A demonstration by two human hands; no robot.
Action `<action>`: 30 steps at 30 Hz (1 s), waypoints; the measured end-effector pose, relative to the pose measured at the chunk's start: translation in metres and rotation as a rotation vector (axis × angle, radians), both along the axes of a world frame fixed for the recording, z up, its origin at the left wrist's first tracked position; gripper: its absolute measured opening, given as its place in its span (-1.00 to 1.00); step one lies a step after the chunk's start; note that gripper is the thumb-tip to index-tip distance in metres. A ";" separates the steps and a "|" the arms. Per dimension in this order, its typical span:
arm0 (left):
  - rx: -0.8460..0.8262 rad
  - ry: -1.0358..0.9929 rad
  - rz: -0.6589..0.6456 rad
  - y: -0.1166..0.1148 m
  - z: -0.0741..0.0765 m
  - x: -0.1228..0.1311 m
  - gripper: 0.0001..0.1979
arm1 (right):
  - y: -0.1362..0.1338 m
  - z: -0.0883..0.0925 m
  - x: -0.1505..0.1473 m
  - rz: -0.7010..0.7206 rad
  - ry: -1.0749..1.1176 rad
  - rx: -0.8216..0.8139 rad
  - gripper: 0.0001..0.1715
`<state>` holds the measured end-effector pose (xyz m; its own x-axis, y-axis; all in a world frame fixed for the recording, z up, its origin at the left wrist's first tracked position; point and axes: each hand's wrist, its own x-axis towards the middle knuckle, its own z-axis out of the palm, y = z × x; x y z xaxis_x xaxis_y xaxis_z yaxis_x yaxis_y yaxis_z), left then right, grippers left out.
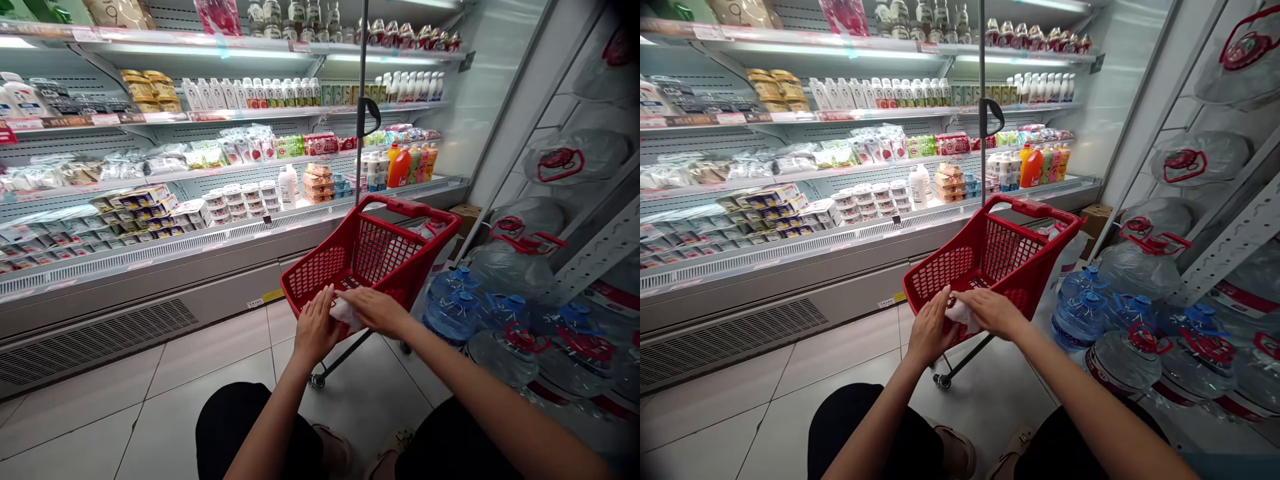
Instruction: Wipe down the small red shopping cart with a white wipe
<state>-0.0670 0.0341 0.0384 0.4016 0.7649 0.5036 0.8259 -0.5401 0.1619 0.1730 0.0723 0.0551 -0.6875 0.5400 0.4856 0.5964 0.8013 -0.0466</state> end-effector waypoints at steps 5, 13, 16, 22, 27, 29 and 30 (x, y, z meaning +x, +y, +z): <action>0.005 0.004 0.023 -0.004 0.002 0.005 -0.03 | 0.038 0.036 0.087 -0.208 -0.076 0.010 -0.53; 0.002 0.005 0.056 -0.002 0.003 0.003 -0.05 | 0.048 0.112 0.137 -0.789 0.398 0.457 -0.50; 0.000 0.005 0.060 -0.003 0.003 0.004 -0.07 | 0.046 0.082 0.131 -0.646 0.260 0.433 -0.44; -0.004 0.023 0.055 -0.007 0.003 0.005 -0.10 | 0.037 0.001 0.124 -0.550 -0.012 0.316 -0.31; -0.008 -0.001 0.068 -0.009 0.002 0.015 -0.07 | 0.010 -0.015 0.062 -0.410 0.013 0.228 -0.26; -0.005 -0.017 0.049 -0.009 0.002 0.017 -0.03 | -0.004 -0.020 0.025 -0.287 0.031 0.168 -0.24; -0.003 -0.022 0.031 -0.008 0.003 0.017 0.00 | -0.010 -0.022 0.011 -0.231 0.035 0.139 -0.23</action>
